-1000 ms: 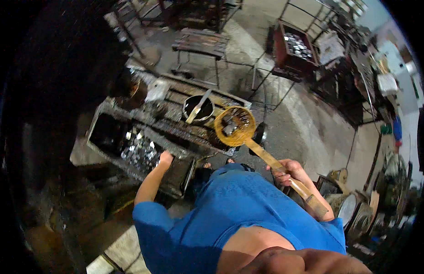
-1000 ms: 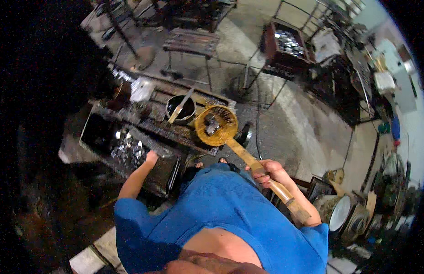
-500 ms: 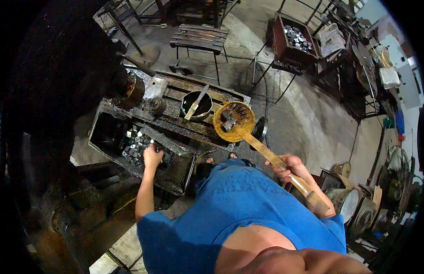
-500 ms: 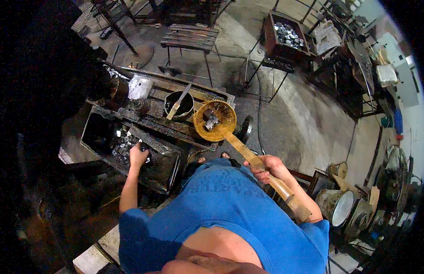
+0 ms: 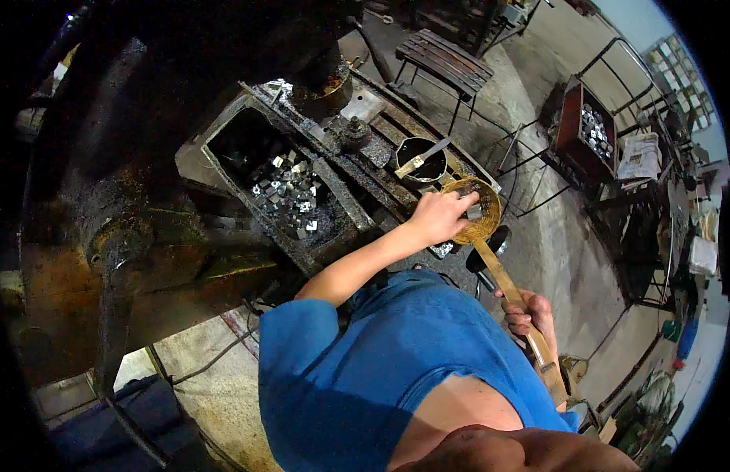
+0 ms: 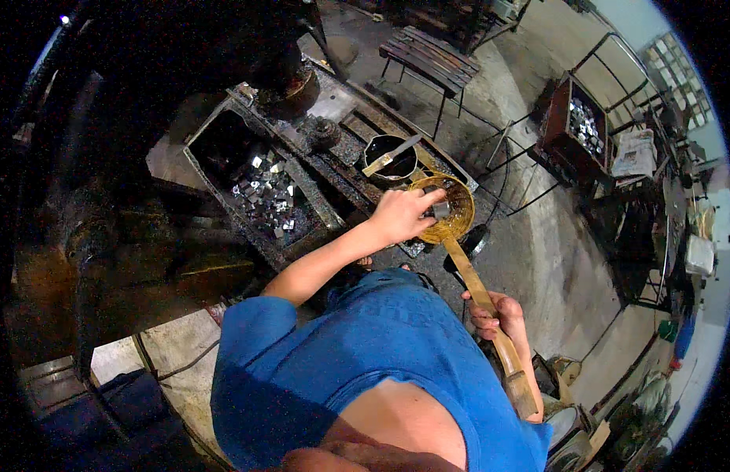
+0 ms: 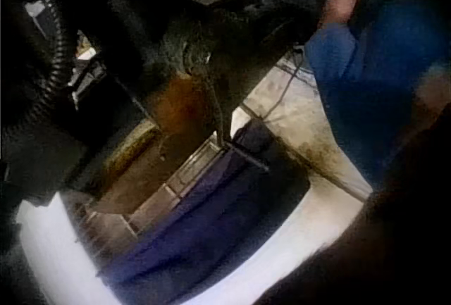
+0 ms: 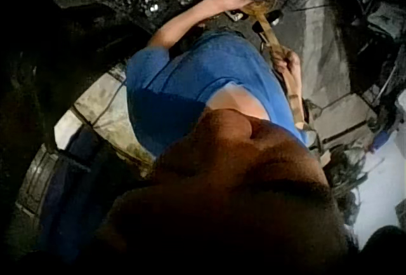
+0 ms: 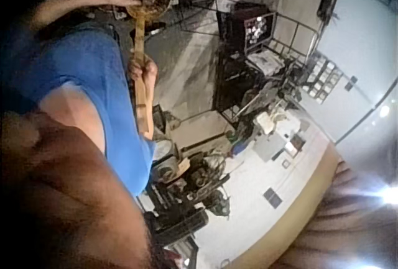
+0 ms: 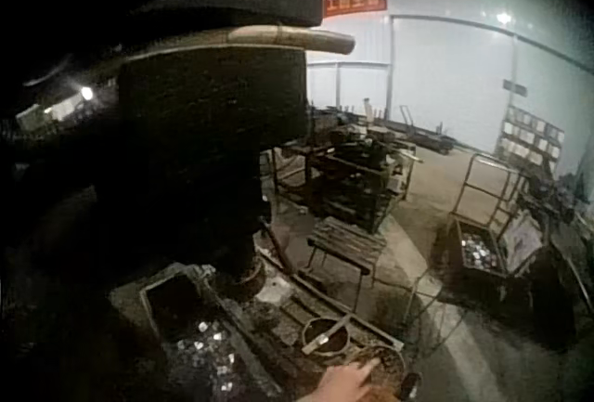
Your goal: The person uses a wooden-handled basket to scoop small metal parts out of a bin and dip them into a container of liquid, then shakes the basket over the container before moving to another area.
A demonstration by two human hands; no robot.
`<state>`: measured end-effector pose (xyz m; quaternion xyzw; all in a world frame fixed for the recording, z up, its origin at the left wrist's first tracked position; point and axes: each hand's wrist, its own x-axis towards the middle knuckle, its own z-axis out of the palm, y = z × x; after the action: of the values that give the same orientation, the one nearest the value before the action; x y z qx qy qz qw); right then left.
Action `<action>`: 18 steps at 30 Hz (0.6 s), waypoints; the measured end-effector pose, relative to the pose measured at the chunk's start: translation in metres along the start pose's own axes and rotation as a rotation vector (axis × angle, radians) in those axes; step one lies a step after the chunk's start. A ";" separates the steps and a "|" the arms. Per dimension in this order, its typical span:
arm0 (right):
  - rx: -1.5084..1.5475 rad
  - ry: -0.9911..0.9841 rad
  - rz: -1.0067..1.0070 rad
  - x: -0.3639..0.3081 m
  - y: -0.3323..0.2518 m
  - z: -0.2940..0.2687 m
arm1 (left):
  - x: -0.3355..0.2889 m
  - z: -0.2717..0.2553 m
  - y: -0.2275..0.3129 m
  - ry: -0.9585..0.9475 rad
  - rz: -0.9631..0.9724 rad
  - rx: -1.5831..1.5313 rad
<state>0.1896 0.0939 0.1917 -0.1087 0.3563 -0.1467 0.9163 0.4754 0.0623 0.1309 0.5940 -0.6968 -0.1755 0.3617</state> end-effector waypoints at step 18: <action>0.045 0.065 -0.021 -0.003 0.000 -0.003 | -0.109 -0.059 -0.271 -0.565 -0.902 0.906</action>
<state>0.1857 0.0946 0.1918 -0.0871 0.3814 -0.1679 0.9049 0.7106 0.1143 -0.0441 0.8492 -0.4540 -0.1486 -0.2250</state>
